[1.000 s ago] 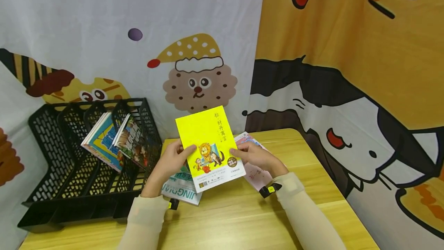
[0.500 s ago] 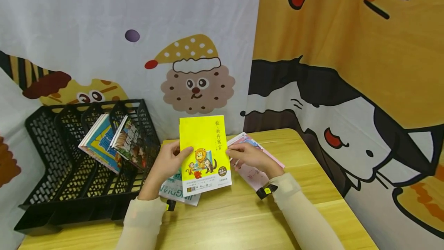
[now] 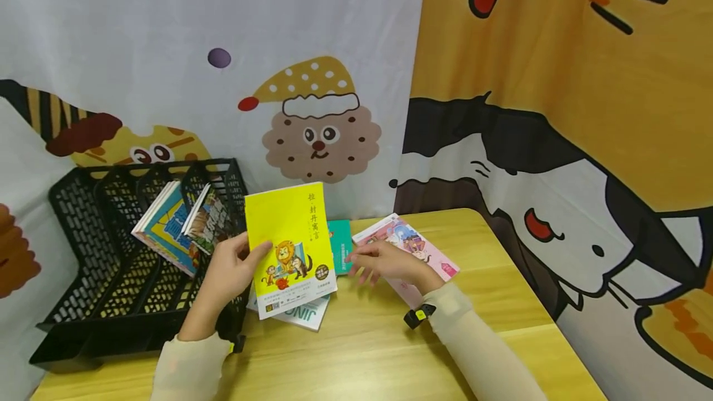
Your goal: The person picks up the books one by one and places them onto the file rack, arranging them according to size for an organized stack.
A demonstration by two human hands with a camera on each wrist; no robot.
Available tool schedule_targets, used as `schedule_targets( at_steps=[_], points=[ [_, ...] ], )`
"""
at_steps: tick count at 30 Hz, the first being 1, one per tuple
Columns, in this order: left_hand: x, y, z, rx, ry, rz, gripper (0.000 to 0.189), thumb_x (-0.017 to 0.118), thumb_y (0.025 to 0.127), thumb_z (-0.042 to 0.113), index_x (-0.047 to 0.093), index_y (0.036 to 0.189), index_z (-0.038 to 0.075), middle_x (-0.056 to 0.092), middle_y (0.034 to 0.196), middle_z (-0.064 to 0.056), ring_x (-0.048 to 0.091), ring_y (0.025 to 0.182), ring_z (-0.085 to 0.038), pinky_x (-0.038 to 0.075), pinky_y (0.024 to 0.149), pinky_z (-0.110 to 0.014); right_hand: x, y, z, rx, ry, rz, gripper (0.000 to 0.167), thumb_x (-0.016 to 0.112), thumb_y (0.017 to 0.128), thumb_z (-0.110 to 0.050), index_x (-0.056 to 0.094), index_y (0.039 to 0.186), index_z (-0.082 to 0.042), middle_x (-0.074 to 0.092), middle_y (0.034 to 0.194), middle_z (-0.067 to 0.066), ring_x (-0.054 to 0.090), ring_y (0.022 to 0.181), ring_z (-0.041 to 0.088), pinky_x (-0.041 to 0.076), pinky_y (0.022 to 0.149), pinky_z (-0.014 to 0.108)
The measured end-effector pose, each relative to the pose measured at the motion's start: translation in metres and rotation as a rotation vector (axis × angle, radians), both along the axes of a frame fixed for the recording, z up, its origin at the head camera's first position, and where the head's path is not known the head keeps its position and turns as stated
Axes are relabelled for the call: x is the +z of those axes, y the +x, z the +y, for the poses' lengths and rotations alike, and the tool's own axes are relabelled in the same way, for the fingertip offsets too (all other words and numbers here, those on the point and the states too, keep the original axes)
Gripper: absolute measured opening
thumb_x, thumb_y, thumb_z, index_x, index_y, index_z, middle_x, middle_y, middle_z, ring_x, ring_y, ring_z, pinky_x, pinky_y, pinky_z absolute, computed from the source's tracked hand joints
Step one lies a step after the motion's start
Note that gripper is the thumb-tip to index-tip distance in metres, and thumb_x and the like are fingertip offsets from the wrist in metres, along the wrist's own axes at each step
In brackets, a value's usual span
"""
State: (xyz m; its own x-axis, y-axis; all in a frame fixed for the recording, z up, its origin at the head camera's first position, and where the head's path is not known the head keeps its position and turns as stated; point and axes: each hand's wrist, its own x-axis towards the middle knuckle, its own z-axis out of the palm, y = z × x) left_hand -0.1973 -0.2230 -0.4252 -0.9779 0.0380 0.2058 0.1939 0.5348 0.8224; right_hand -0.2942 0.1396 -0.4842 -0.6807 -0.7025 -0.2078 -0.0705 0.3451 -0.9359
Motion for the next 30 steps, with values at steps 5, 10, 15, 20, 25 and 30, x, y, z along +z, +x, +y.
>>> schedule_targets(
  at_steps=[5, 10, 15, 20, 25, 30],
  points=[
    [0.003, 0.01, -0.024, 0.041, 0.003, 0.003, 0.044, 0.066, 0.113, 0.038, 0.07, 0.137, 0.002, 0.081, 0.101, -0.021, 0.078, 0.072, -0.015, 0.063, 0.061, -0.03, -0.006, 0.005, -0.021, 0.03, 0.003, -0.003, 0.04, 0.061, 0.115, -0.037, 0.075, 0.138, -0.007, 0.082, 0.12, 0.019, 0.081, 0.098, 0.04, 0.068, 0.078, 0.041],
    [0.011, 0.018, -0.053, 0.055, -0.016, 0.027, 0.041, 0.065, 0.114, 0.031, 0.069, 0.137, -0.002, 0.081, 0.103, -0.023, 0.077, 0.071, -0.01, 0.063, 0.062, -0.028, -0.003, 0.01, -0.052, 0.075, 0.012, 0.048, 0.039, 0.062, 0.114, -0.04, 0.078, 0.133, -0.01, 0.084, 0.115, 0.015, 0.081, 0.095, 0.038, 0.069, 0.077, 0.044],
    [0.017, 0.031, -0.082, 0.089, -0.046, 0.036, 0.041, 0.065, 0.114, 0.026, 0.066, 0.139, -0.006, 0.081, 0.102, -0.024, 0.076, 0.069, -0.009, 0.063, 0.06, -0.027, 0.001, 0.015, -0.089, 0.094, -0.026, 0.081, 0.04, 0.062, 0.115, -0.038, 0.077, 0.135, -0.007, 0.084, 0.112, 0.013, 0.081, 0.087, 0.03, 0.068, 0.076, 0.049],
    [0.021, 0.046, -0.112, 0.18, -0.018, -0.006, 0.047, 0.064, 0.114, 0.029, 0.062, 0.142, -0.009, 0.081, 0.092, 0.003, 0.076, 0.068, -0.011, 0.063, 0.057, -0.029, 0.001, 0.021, -0.125, 0.028, -0.073, 0.105, 0.04, 0.061, 0.115, -0.037, 0.076, 0.135, -0.006, 0.082, 0.114, 0.018, 0.081, 0.085, 0.033, 0.068, 0.074, 0.051],
    [0.028, 0.061, -0.14, 0.305, 0.027, -0.017, 0.044, 0.064, 0.114, 0.03, 0.061, 0.141, -0.005, 0.072, 0.087, 0.028, 0.074, 0.068, -0.009, 0.06, 0.06, -0.026, -0.001, 0.031, -0.158, -0.053, -0.118, 0.066, 0.041, 0.061, 0.115, -0.038, 0.075, 0.14, -0.008, 0.081, 0.123, 0.016, 0.083, 0.087, 0.032, 0.068, 0.077, 0.054],
    [0.035, 0.077, -0.168, 0.406, 0.181, 0.009, 0.011, 0.07, 0.11, 0.021, 0.073, 0.118, 0.028, 0.076, 0.085, 0.027, 0.072, 0.066, -0.004, 0.056, 0.059, -0.019, -0.002, 0.043, -0.19, -0.091, -0.16, 0.028, 0.043, 0.064, 0.114, -0.039, 0.072, 0.146, -0.013, 0.079, 0.134, 0.013, 0.084, 0.09, 0.027, 0.068, 0.08, 0.052]
  ],
)
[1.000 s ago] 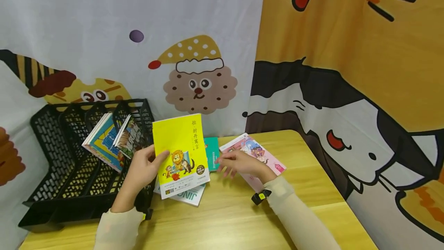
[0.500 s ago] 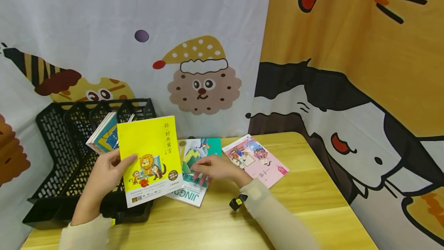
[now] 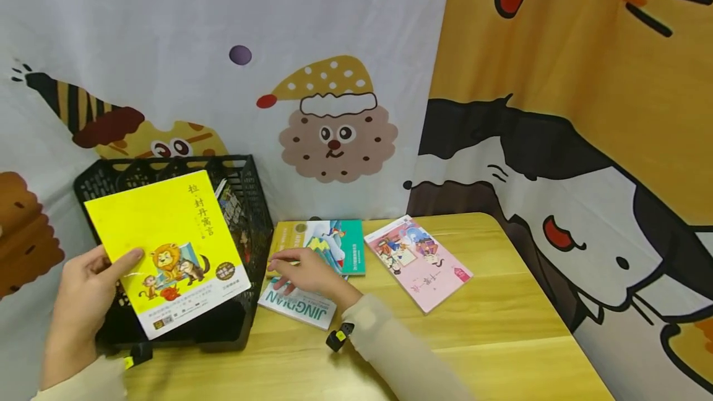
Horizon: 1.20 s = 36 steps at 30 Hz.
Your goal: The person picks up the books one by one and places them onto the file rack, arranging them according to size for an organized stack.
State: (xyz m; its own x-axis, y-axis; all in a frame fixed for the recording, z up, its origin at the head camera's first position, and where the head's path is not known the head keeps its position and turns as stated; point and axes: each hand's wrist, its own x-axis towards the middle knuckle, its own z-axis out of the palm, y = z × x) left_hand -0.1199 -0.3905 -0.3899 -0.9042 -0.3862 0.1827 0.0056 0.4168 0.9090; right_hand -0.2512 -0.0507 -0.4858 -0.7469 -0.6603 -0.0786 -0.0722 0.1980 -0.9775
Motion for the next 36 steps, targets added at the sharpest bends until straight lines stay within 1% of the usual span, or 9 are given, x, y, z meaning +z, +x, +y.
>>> schedule_targets(
  at_steps=[3, 8, 11, 14, 17, 21, 26, 29, 36],
  points=[
    [0.003, 0.006, -0.01, 0.058, 0.116, 0.055, 0.024, 0.072, 0.108, 0.015, 0.073, 0.106, 0.039, 0.077, 0.084, 0.025, 0.072, 0.064, -0.001, 0.055, 0.058, -0.016, 0.0, 0.007, -0.016, -0.009, 0.009, -0.021, 0.049, 0.064, 0.113, -0.043, 0.065, 0.155, -0.016, 0.078, 0.137, 0.012, 0.083, 0.095, 0.026, 0.068, 0.082, 0.047],
    [0.01, 0.011, -0.016, 0.276, 0.237, 0.082, 0.014, 0.076, 0.106, 0.017, 0.076, 0.111, 0.03, 0.075, 0.081, 0.024, 0.067, 0.061, 0.002, 0.047, 0.052, -0.015, -0.002, 0.017, -0.038, -0.033, 0.104, 0.053, 0.064, 0.061, 0.112, -0.052, 0.05, 0.167, -0.02, 0.072, 0.144, 0.009, 0.082, 0.092, 0.025, 0.063, 0.077, 0.031],
    [0.014, 0.01, -0.015, 0.426, 0.225, 0.029, 0.023, 0.076, 0.106, 0.022, 0.075, 0.129, 0.019, 0.069, 0.077, 0.029, 0.063, 0.06, 0.006, 0.044, 0.052, -0.013, -0.002, 0.023, -0.046, -0.068, 0.152, 0.11, 0.071, 0.061, 0.112, -0.053, 0.043, 0.171, -0.018, 0.059, 0.156, 0.01, 0.073, 0.074, 0.02, 0.055, 0.07, 0.029],
    [0.018, 0.01, -0.014, 0.503, 0.109, -0.025, 0.042, 0.07, 0.11, 0.027, 0.068, 0.147, 0.006, 0.058, 0.074, 0.037, 0.059, 0.061, 0.013, 0.046, 0.054, -0.008, -0.003, 0.029, -0.051, -0.104, 0.19, 0.131, 0.073, 0.061, 0.111, -0.052, 0.04, 0.172, -0.017, 0.056, 0.154, 0.008, 0.056, 0.064, 0.014, 0.049, 0.067, 0.03],
    [0.022, 0.012, -0.013, 0.551, 0.031, -0.04, 0.051, 0.067, 0.11, 0.03, 0.064, 0.152, 0.002, 0.05, 0.071, 0.039, 0.053, 0.061, 0.018, 0.044, 0.054, -0.005, -0.003, 0.033, -0.052, -0.12, 0.222, 0.151, 0.075, 0.061, 0.11, -0.053, 0.039, 0.173, -0.018, 0.058, 0.144, 0.006, 0.05, 0.063, 0.012, 0.045, 0.067, 0.03],
    [0.03, 0.018, -0.01, 0.601, 0.031, -0.063, 0.045, 0.064, 0.111, 0.035, 0.065, 0.15, 0.013, 0.047, 0.074, 0.038, 0.05, 0.065, 0.018, 0.041, 0.057, -0.002, -0.003, 0.034, -0.053, -0.116, 0.22, 0.157, 0.076, 0.061, 0.11, -0.053, 0.038, 0.173, -0.018, 0.06, 0.135, 0.005, 0.05, 0.061, 0.013, 0.045, 0.069, 0.03],
    [0.044, 0.033, -0.002, 0.617, 0.065, -0.173, 0.044, 0.059, 0.112, 0.041, 0.058, 0.154, 0.027, 0.048, 0.088, 0.032, 0.048, 0.072, 0.012, 0.041, 0.058, -0.006, -0.006, 0.033, -0.053, -0.106, 0.227, 0.155, 0.077, 0.061, 0.11, -0.054, 0.037, 0.174, -0.019, 0.058, 0.147, 0.008, 0.054, 0.06, 0.013, 0.047, 0.071, 0.03],
    [0.051, 0.041, 0.004, 0.624, 0.002, -0.233, 0.052, 0.054, 0.113, 0.045, 0.055, 0.157, 0.018, 0.048, 0.09, 0.027, 0.046, 0.065, 0.01, 0.042, 0.052, -0.01, -0.008, 0.033, -0.053, -0.103, 0.231, 0.156, 0.077, 0.061, 0.11, -0.055, 0.037, 0.174, -0.018, 0.057, 0.152, 0.01, 0.055, 0.059, 0.013, 0.047, 0.073, 0.03],
    [0.048, 0.04, 0.004, 0.688, -0.08, -0.166, 0.054, 0.051, 0.111, 0.046, 0.06, 0.148, 0.008, 0.045, 0.087, 0.028, 0.039, 0.064, 0.013, 0.036, 0.052, -0.007, -0.009, 0.032, -0.055, -0.104, 0.231, 0.155, 0.077, 0.061, 0.11, -0.054, 0.037, 0.173, -0.019, 0.057, 0.148, 0.009, 0.049, 0.059, 0.013, 0.046, 0.07, 0.031]
  ],
)
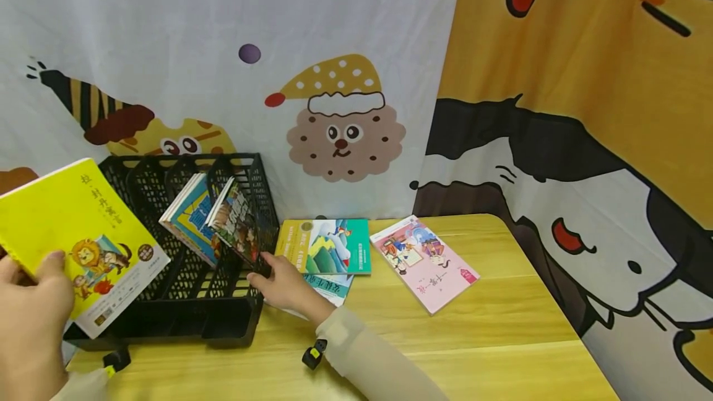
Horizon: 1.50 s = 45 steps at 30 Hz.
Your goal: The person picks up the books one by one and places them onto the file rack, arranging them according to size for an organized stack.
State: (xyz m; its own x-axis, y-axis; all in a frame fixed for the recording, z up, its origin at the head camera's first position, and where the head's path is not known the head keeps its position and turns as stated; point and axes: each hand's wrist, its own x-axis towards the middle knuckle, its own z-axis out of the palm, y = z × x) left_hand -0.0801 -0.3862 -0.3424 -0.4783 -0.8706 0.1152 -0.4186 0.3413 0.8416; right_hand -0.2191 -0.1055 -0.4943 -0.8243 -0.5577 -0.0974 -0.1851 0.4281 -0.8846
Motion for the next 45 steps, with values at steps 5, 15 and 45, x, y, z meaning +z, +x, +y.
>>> schedule_targets(
  at_steps=[5, 15, 45],
  points=[
    [-0.018, -0.011, -0.006, 0.034, -0.092, 0.034, 0.06, 0.051, 0.11, 0.046, 0.059, 0.155, 0.007, 0.057, 0.092, 0.016, 0.033, 0.066, 0.016, 0.029, 0.055, -0.005, 0.0, 0.0, 0.002, 0.008, 0.001, -0.003, 0.076, 0.061, 0.11, -0.054, 0.037, 0.174, -0.019, 0.059, 0.124, 0.003, 0.045, 0.059, 0.013, 0.042, 0.064, 0.032],
    [-0.065, -0.048, -0.016, -0.004, -0.479, 0.133, 0.051, 0.059, 0.111, 0.038, 0.074, 0.122, -0.01, 0.074, 0.108, -0.039, 0.063, 0.1, -0.059, 0.032, 0.072, -0.048, -0.001, -0.001, 0.002, 0.0, 0.012, -0.005, 0.076, 0.062, 0.11, -0.054, 0.038, 0.173, -0.02, 0.06, 0.138, 0.005, 0.049, 0.065, 0.013, 0.043, 0.066, 0.031],
    [-0.104, -0.09, -0.035, -0.152, -0.131, -0.132, 0.063, 0.059, 0.112, 0.048, 0.069, 0.139, -0.007, 0.068, 0.136, -0.037, 0.047, 0.141, -0.054, 0.04, 0.108, -0.066, 0.003, 0.0, 0.001, 0.018, 0.023, 0.008, 0.074, 0.059, 0.112, -0.055, 0.037, 0.174, -0.02, 0.057, 0.153, 0.01, 0.049, 0.061, 0.012, 0.045, 0.067, 0.03]
  ],
)
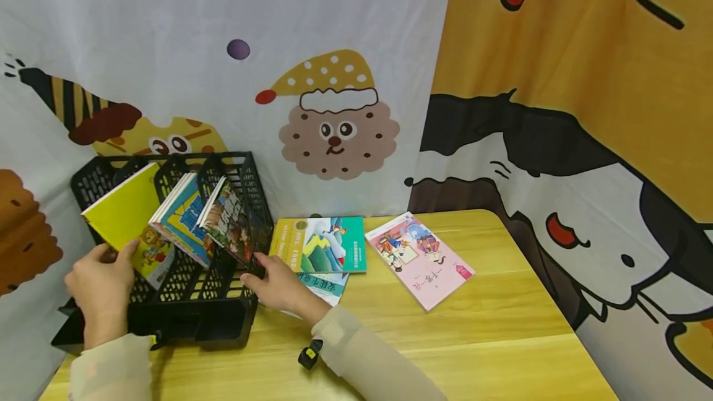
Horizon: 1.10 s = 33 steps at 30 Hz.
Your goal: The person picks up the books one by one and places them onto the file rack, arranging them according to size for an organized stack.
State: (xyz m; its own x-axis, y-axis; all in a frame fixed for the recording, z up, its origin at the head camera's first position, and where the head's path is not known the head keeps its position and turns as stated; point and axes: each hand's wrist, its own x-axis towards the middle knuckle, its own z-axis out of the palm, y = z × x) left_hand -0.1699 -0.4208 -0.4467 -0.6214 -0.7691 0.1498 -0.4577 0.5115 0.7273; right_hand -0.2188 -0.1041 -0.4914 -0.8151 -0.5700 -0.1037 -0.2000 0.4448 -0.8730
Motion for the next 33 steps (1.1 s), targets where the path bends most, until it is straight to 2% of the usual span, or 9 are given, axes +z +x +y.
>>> schedule_targets(
  at_steps=[9, 15, 19, 22, 24, 25, 28, 31, 33],
  points=[
    [0.0, 0.002, -0.003, 0.0, 0.024, -0.03, 0.064, 0.052, 0.112, 0.048, 0.067, 0.139, -0.009, 0.067, 0.133, -0.038, 0.046, 0.137, -0.054, 0.039, 0.104, -0.066, -0.003, -0.001, 0.0, 0.009, -0.002, -0.006, 0.075, 0.059, 0.112, -0.055, 0.037, 0.174, -0.019, 0.062, 0.137, 0.01, 0.048, 0.057, 0.013, 0.045, 0.065, 0.031],
    [0.005, 0.003, 0.0, 0.048, -0.021, -0.007, 0.068, 0.049, 0.111, 0.051, 0.065, 0.141, -0.008, 0.067, 0.135, -0.037, 0.052, 0.13, -0.056, 0.036, 0.109, -0.069, -0.003, -0.004, 0.001, 0.004, 0.041, 0.033, 0.073, 0.059, 0.111, -0.058, 0.042, 0.171, -0.021, 0.059, 0.158, 0.01, 0.06, 0.084, 0.009, 0.054, 0.092, 0.032],
    [0.012, 0.001, 0.006, 0.162, -0.055, 0.168, 0.064, 0.054, 0.108, 0.053, 0.065, 0.14, -0.002, 0.068, 0.115, -0.025, 0.056, 0.123, -0.05, 0.037, 0.115, -0.065, -0.002, -0.006, 0.002, 0.009, 0.052, 0.072, 0.066, 0.06, 0.112, -0.055, 0.049, 0.168, -0.022, 0.063, 0.156, 0.008, 0.067, 0.108, 0.008, 0.057, 0.104, 0.034],
    [0.016, -0.002, 0.013, 0.247, -0.078, 0.336, 0.03, 0.057, 0.106, 0.056, 0.064, 0.107, 0.027, 0.049, 0.088, 0.011, 0.055, 0.092, -0.018, 0.042, 0.107, -0.048, 0.0, -0.006, 0.004, 0.018, 0.049, 0.084, 0.062, 0.06, 0.112, -0.051, 0.052, 0.166, -0.023, 0.064, 0.156, 0.007, 0.069, 0.111, 0.008, 0.057, 0.107, 0.033],
    [0.022, -0.002, 0.024, 0.263, -0.112, 0.447, 0.027, 0.058, 0.107, 0.053, 0.048, 0.088, 0.037, 0.033, 0.08, 0.023, 0.039, 0.076, 0.002, 0.04, 0.092, -0.032, 0.002, -0.005, 0.005, 0.024, 0.046, 0.073, 0.06, 0.06, 0.112, -0.05, 0.052, 0.166, -0.023, 0.062, 0.158, 0.006, 0.07, 0.111, 0.008, 0.057, 0.108, 0.034],
    [0.025, -0.002, 0.031, 0.254, -0.144, 0.507, 0.033, 0.059, 0.108, 0.05, 0.045, 0.082, 0.035, 0.032, 0.076, 0.026, 0.029, 0.071, 0.007, 0.037, 0.083, -0.026, 0.003, -0.005, 0.006, 0.028, 0.045, 0.071, 0.06, 0.06, 0.113, -0.049, 0.052, 0.166, -0.023, 0.061, 0.16, 0.007, 0.071, 0.106, 0.006, 0.057, 0.109, 0.034],
    [0.033, 0.0, 0.051, 0.155, -0.238, 0.671, 0.049, 0.06, 0.111, 0.036, 0.05, 0.067, 0.015, 0.032, 0.064, 0.028, 0.027, 0.06, 0.013, 0.023, 0.064, -0.014, 0.005, -0.005, 0.01, 0.035, 0.018, 0.025, 0.057, 0.06, 0.113, -0.046, 0.053, 0.165, -0.025, 0.054, 0.167, 0.008, 0.077, 0.099, 0.008, 0.061, 0.099, 0.031],
    [0.038, 0.0, 0.066, 0.041, -0.296, 0.756, 0.057, 0.061, 0.111, 0.028, 0.051, 0.065, -0.004, 0.032, 0.059, 0.023, 0.026, 0.053, 0.01, 0.019, 0.055, -0.014, 0.007, -0.005, 0.016, 0.038, -0.029, -0.024, 0.054, 0.061, 0.114, -0.043, 0.055, 0.164, -0.023, 0.057, 0.165, 0.01, 0.081, 0.092, 0.015, 0.061, 0.08, 0.027],
    [0.041, 0.0, 0.073, -0.017, -0.329, 0.795, 0.06, 0.061, 0.11, 0.025, 0.048, 0.059, -0.004, 0.032, 0.055, 0.015, 0.023, 0.05, 0.009, 0.017, 0.053, -0.015, 0.008, -0.005, 0.022, 0.039, -0.051, -0.05, 0.053, 0.061, 0.114, -0.041, 0.056, 0.163, -0.021, 0.061, 0.16, 0.009, 0.082, 0.094, 0.019, 0.058, 0.068, 0.026]
  ],
)
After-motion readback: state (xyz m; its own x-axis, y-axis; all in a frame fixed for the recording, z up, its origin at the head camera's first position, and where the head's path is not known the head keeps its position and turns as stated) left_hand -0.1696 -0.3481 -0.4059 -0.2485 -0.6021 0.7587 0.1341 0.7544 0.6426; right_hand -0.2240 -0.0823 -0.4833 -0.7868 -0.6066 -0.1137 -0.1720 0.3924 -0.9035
